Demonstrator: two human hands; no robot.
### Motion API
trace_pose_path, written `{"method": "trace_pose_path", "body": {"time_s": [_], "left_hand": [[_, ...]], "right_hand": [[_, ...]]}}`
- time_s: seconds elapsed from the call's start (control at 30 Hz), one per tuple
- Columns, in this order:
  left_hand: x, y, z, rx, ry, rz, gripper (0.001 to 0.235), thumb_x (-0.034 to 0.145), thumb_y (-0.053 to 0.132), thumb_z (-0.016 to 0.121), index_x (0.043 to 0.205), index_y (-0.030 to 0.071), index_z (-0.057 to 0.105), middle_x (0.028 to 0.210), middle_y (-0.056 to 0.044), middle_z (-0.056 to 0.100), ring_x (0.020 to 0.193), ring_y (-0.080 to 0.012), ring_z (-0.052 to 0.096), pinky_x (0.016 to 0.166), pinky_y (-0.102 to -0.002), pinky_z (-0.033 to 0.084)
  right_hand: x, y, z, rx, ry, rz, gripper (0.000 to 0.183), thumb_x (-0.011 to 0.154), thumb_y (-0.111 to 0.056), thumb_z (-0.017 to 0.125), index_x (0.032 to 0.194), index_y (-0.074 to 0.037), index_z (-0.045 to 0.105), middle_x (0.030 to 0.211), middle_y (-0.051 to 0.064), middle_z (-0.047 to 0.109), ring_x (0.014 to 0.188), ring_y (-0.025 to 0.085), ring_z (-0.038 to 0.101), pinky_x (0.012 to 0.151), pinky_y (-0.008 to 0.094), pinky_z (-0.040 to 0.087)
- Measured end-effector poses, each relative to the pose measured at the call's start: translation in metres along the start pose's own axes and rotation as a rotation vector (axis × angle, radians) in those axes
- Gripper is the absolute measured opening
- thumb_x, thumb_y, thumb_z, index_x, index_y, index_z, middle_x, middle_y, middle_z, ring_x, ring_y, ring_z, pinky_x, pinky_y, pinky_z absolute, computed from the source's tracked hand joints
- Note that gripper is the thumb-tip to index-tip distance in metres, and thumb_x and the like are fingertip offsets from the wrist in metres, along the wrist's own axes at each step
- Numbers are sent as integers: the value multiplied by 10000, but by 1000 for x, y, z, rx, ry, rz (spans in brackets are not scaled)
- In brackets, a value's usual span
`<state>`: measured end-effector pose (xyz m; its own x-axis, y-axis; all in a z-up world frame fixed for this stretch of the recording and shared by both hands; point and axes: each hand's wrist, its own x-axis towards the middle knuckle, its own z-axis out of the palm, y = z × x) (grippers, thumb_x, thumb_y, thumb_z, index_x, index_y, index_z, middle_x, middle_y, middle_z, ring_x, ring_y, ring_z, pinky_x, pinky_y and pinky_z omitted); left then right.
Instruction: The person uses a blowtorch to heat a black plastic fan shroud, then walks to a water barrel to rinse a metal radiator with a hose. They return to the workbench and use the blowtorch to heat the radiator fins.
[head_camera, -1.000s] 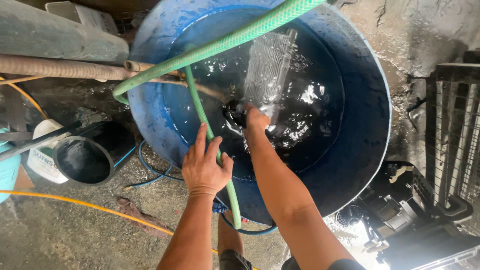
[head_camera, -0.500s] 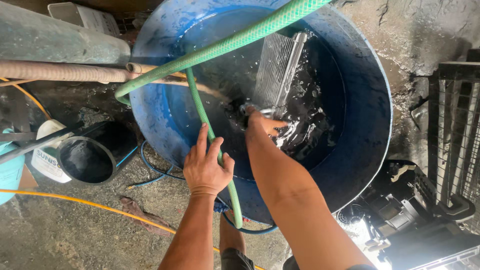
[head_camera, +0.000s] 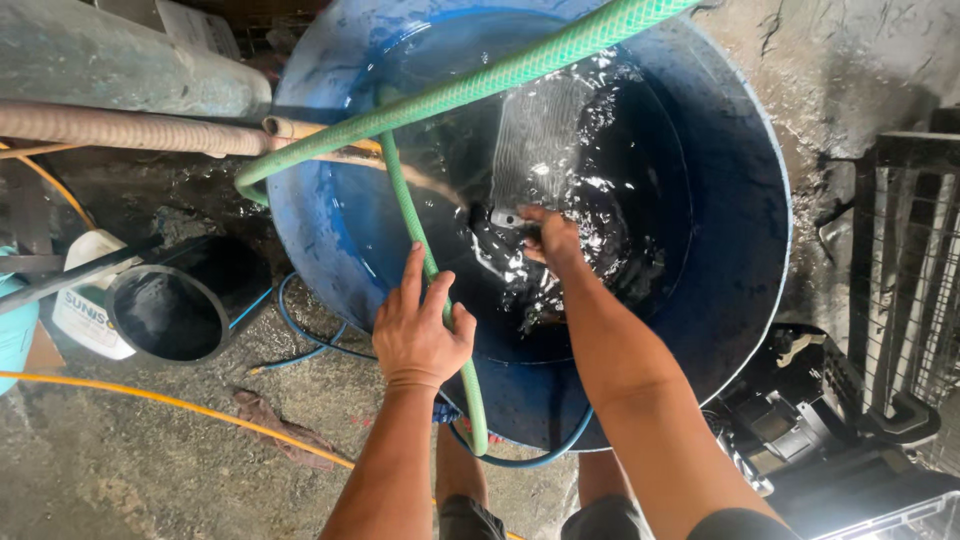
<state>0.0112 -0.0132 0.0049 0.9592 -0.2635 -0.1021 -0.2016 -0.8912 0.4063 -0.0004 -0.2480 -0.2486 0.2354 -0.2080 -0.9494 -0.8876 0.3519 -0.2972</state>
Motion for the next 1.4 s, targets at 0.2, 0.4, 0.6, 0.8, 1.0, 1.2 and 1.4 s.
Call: {"method": "trace_pose_path", "body": {"time_s": [0.2, 0.4, 0.6, 0.8, 1.0, 1.2, 1.4], "left_hand": [[-2, -2, 1, -12, -28, -14, 386, 749, 248, 701, 1121, 150, 733, 1539, -114, 502, 979, -326, 671, 829, -459, 543], [-3, -2, 2, 3, -31, -20, 376, 754, 244, 694, 1119, 161, 729, 1544, -109, 495, 978, -318, 678, 810, -455, 551], [-3, -3, 5, 34, -46, 2, 389, 755, 249, 698, 1131, 155, 726, 1544, -127, 487, 982, -329, 673, 804, -459, 557], [-4, -3, 5, 29, -34, 10, 395, 760, 263, 704, 1140, 155, 722, 1546, -119, 484, 1003, -325, 684, 808, -465, 555], [-3, -2, 5, 30, -36, 5, 390, 757, 268, 702, 1132, 161, 723, 1549, -112, 483, 975, -323, 690, 796, -460, 557], [-4, -2, 5, 47, -62, -8, 385, 772, 277, 699, 1137, 159, 727, 1557, -116, 476, 989, -321, 688, 796, -462, 559], [-6, -2, 6, 50, -45, 0, 381, 773, 274, 698, 1136, 159, 723, 1556, -117, 479, 1036, -316, 693, 809, -458, 562]], "right_hand": [[-17, -36, -9, -30, -243, 116, 527, 915, -438, 592, 1362, -158, 575, 1273, 155, 573, 777, 227, 629, 723, 409, 635], [34, 8, 1, 252, -187, 163, 519, 924, -417, 579, 1343, -130, 470, 1190, 268, 570, 826, 359, 663, 655, 498, 612], [75, 36, 20, 442, -127, 19, 491, 933, -451, 564, 1197, -40, 617, 1073, 258, 654, 636, 370, 655, 472, 470, 549], [63, 32, 13, 432, -147, 35, 512, 890, -484, 588, 1292, -173, 651, 1150, 178, 679, 644, 306, 645, 496, 418, 544], [37, 21, 0, 394, 6, 110, 656, 775, -429, 775, 1292, -74, 583, 1186, 272, 626, 715, 376, 691, 678, 548, 603], [0, -2, 7, 372, 9, 83, 832, 733, -433, 784, 1402, -80, 440, 1257, 224, 564, 730, 369, 703, 714, 563, 611], [-24, -14, 12, 325, -21, 19, 858, 717, -418, 783, 1379, -186, 289, 1262, 270, 592, 751, 352, 687, 716, 522, 616]]}}
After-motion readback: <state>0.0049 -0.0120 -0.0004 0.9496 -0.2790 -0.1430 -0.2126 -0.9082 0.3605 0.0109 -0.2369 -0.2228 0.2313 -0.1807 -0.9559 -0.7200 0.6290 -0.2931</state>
